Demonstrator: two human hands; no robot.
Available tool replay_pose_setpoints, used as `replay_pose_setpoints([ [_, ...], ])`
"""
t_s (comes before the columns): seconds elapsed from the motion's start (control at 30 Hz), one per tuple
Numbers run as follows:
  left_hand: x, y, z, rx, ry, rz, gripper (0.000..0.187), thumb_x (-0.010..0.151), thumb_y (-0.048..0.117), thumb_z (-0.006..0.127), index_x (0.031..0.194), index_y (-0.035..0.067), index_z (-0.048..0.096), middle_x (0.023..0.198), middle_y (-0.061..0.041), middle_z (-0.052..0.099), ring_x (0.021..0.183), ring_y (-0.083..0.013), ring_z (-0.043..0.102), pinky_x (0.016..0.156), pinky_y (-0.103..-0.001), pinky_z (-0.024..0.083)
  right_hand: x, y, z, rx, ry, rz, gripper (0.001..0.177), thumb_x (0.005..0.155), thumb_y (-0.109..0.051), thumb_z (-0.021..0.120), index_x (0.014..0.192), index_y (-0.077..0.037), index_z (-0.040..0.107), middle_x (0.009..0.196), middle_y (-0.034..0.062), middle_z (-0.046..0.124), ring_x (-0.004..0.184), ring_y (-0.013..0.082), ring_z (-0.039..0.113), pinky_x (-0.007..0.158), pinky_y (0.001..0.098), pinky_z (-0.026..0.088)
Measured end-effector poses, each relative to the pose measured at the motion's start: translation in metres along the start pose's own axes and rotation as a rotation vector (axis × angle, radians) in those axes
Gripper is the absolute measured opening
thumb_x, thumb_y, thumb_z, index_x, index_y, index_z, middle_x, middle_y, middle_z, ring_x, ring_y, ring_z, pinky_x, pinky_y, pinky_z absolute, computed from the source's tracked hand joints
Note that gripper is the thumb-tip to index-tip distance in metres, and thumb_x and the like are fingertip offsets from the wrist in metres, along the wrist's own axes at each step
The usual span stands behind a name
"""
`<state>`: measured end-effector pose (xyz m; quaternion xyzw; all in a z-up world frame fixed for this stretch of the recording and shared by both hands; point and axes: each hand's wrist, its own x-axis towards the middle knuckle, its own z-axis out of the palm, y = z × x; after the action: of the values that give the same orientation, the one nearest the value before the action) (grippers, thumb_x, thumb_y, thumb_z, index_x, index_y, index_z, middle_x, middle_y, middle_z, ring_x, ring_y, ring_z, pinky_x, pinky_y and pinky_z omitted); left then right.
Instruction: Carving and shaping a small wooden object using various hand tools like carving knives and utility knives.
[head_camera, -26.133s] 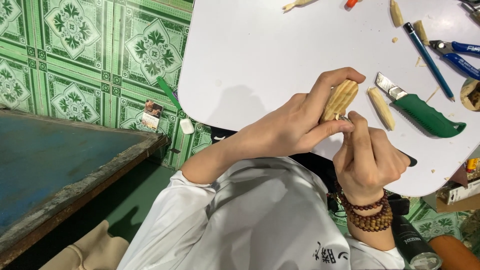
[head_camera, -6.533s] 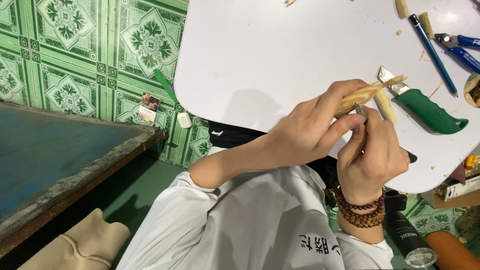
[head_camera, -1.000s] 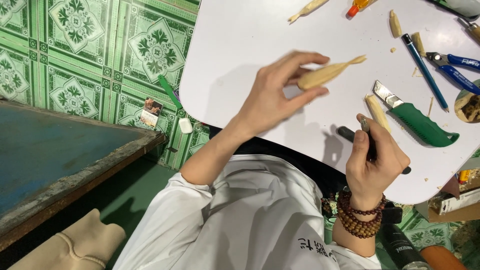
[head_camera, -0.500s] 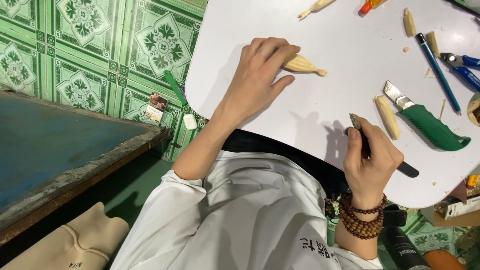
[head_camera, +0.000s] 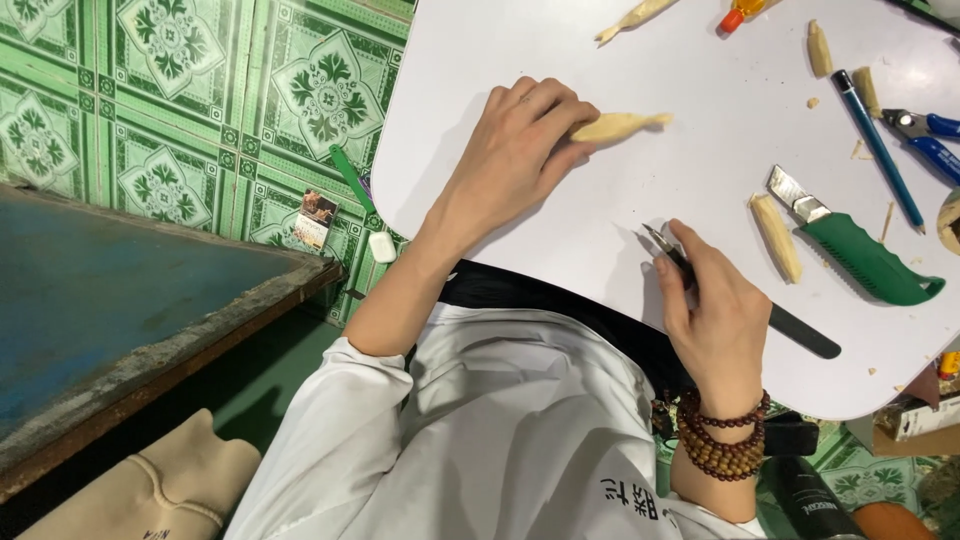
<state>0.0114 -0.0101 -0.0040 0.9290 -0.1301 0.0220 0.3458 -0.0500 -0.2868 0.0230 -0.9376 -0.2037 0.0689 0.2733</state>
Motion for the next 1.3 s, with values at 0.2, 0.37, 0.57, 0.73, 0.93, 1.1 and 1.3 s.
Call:
replay_pose_setpoints([
  [0.2,0.008,-0.001,0.001,0.067,0.046,-0.028,0.025,0.105,0.025,0.056,0.113,0.007,0.071,0.092,-0.007,0.061,0.084,-0.0273,0.055,0.071,-0.042,0.041,0.004,-0.008,-0.004,-0.1,-0.034,0.027,0.033,0.11,-0.022,0.061,0.139,-0.008,0.068,0.102,0.0033,0.072,0.075,0.0191,0.065,0.056,0.0344,0.048],
  [0.37,0.004,0.003,-0.009,0.031,0.017,-0.178,0.031,0.107,0.028,0.052,0.123,0.006,0.068,0.101,-0.007,0.074,0.09,-0.0225,0.063,0.085,-0.042,0.046,0.009,-0.015,-0.01,-0.114,-0.056,0.023,0.032,0.107,-0.018,0.062,0.136,-0.007,0.068,0.093,0.0049,0.061,0.069,0.0222,0.059,0.048,0.0354,0.046],
  [0.57,0.005,0.009,0.0,0.074,0.058,-0.117,0.033,0.102,0.024,0.068,0.132,0.011,0.061,0.094,-0.003,0.067,0.082,-0.0237,0.059,0.078,-0.041,0.046,0.015,-0.011,-0.006,-0.043,0.044,-0.012,0.038,0.106,-0.004,0.059,0.143,0.002,0.058,0.118,0.0192,0.057,0.097,0.0342,0.059,0.059,0.043,0.053],
  [0.73,0.022,0.012,0.011,0.297,0.143,-0.049,0.025,0.101,0.024,0.067,0.122,0.011,0.064,0.092,-0.004,0.072,0.076,-0.028,0.063,0.066,-0.042,0.043,0.011,-0.007,-0.012,-0.043,0.196,-0.073,0.036,0.104,0.007,0.061,0.14,0.006,0.058,0.125,0.0248,0.057,0.096,0.0373,0.054,0.083,0.0485,0.051],
  [0.93,0.044,0.082,0.043,0.047,0.147,0.332,0.013,0.094,0.015,0.073,0.106,0.011,0.074,0.092,-0.008,0.063,0.08,-0.0283,0.062,0.072,-0.041,0.052,-0.016,0.012,0.017,-0.233,0.423,-0.041,0.025,0.101,-0.014,0.07,0.123,-0.003,0.074,0.117,0.0125,0.063,0.103,0.0313,0.058,0.087,0.0416,0.044],
  [1.1,0.058,0.128,0.139,-0.021,-0.045,0.675,0.004,0.084,0.015,0.077,0.086,0.018,0.077,0.09,-0.002,0.065,0.08,-0.0249,0.064,0.076,-0.038,0.05,-0.049,0.002,0.076,-0.157,0.487,-0.137,0.02,0.087,-0.015,0.074,0.106,-0.007,0.075,0.105,0.0176,0.061,0.096,0.0387,0.062,0.089,0.054,0.046],
  [1.3,0.081,0.134,0.145,0.163,-0.226,0.784,0.005,0.081,0.007,0.079,0.085,0.009,0.077,0.091,-0.008,0.066,0.082,-0.0276,0.066,0.072,-0.041,0.047,-0.058,-0.006,0.051,-0.056,0.524,-0.087,0.015,0.094,-0.014,0.071,0.107,-0.006,0.073,0.112,0.0154,0.065,0.106,0.0363,0.064,0.099,0.055,0.045],
])
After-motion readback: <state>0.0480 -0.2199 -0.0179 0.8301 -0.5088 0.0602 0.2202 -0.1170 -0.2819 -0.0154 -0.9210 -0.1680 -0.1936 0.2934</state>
